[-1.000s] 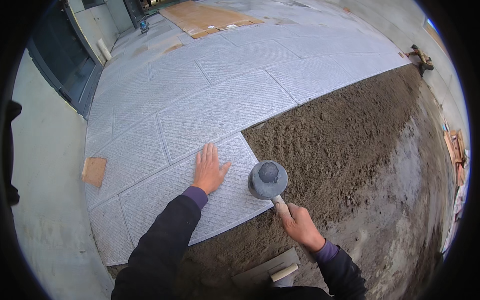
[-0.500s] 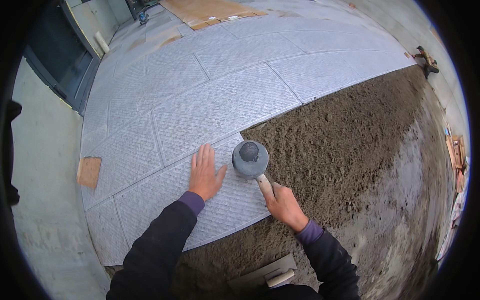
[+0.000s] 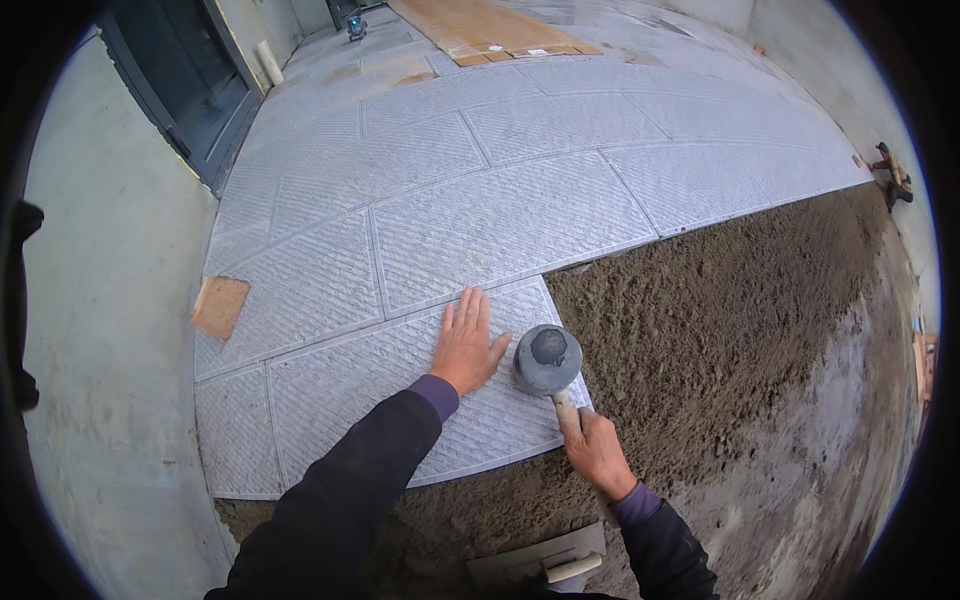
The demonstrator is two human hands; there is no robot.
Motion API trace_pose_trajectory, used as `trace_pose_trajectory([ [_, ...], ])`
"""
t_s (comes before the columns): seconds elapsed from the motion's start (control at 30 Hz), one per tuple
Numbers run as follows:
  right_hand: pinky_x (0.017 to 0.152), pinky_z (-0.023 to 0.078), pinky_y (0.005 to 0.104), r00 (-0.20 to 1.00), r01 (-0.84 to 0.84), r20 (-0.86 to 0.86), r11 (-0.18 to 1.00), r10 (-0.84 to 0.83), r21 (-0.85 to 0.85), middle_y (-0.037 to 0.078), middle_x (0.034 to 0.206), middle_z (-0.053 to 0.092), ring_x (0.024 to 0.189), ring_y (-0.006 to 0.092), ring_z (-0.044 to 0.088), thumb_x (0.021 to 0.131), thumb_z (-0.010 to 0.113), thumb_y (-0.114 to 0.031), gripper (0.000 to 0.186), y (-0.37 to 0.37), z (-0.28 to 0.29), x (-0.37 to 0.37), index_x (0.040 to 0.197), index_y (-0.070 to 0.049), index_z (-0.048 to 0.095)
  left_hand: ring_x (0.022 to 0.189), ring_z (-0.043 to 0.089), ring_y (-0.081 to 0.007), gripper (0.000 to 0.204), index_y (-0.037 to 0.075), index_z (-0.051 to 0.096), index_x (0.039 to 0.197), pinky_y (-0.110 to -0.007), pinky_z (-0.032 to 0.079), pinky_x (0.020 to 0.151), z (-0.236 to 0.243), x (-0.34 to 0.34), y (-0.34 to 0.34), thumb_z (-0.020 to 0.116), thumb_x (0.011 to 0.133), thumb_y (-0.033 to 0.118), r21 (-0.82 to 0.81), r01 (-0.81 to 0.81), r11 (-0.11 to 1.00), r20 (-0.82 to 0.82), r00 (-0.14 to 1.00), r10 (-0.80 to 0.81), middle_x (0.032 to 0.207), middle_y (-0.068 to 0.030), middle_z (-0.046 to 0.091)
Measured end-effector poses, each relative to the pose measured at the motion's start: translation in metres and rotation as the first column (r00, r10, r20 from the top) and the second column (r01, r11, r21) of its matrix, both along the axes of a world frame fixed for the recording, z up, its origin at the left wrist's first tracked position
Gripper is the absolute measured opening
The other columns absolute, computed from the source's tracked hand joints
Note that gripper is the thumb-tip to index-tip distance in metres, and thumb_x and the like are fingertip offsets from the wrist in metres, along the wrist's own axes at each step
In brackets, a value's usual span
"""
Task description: The person spreads cement on a floor using a trowel, then places a tile and taps it with a rubber mallet to level it. The person repeats this process for multiple tiles, ensuring they are aligned and secure.
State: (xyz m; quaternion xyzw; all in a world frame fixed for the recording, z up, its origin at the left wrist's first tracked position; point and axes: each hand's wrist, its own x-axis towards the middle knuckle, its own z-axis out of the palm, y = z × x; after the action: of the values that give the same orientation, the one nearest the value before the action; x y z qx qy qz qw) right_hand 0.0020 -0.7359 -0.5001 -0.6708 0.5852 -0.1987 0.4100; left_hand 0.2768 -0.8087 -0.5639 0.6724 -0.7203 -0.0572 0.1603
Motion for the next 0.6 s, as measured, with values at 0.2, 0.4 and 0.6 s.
trace_pose_trajectory([
  [0.2,0.064,0.051,0.0498,0.999,0.029,0.036,0.999,-0.028,-0.046,0.031,0.073,0.063,0.068,0.0449,0.067,0.111,0.055,-0.045,0.061,0.007,-0.019,0.000,0.085,0.009,0.065,0.164,0.018,-0.0377,0.084,-0.011,0.031,0.162,-0.056,0.014,0.132,0.014,0.048,0.027,0.055,0.108,0.050,0.098,0.033,0.995,0.055,0.998,-0.038,0.172,-0.0266,0.027],
  [0.4,0.062,0.051,0.0454,0.994,0.083,0.060,0.992,-0.089,0.095,0.021,0.067,0.065,0.064,0.0288,0.067,0.111,0.052,-0.052,0.066,0.012,-0.033,0.000,0.086,0.007,0.066,0.164,0.020,-0.0365,0.084,-0.009,0.032,0.162,-0.056,0.015,0.132,0.033,0.140,0.098,0.055,0.108,0.052,0.226,-0.092,0.970,0.162,0.985,0.056,0.173,-0.0257,0.027],
  [0.6,0.055,0.046,0.0321,0.962,0.123,0.190,0.936,-0.194,0.331,0.003,0.067,0.060,0.057,0.0128,0.056,0.109,0.054,-0.059,0.065,0.025,-0.029,-0.002,0.084,0.000,0.066,0.164,0.018,-0.0361,0.086,-0.008,0.031,0.163,-0.055,0.015,0.132,0.032,0.158,0.132,0.052,0.108,0.054,0.262,-0.161,0.952,0.179,0.977,0.116,0.174,-0.0251,0.026],
])
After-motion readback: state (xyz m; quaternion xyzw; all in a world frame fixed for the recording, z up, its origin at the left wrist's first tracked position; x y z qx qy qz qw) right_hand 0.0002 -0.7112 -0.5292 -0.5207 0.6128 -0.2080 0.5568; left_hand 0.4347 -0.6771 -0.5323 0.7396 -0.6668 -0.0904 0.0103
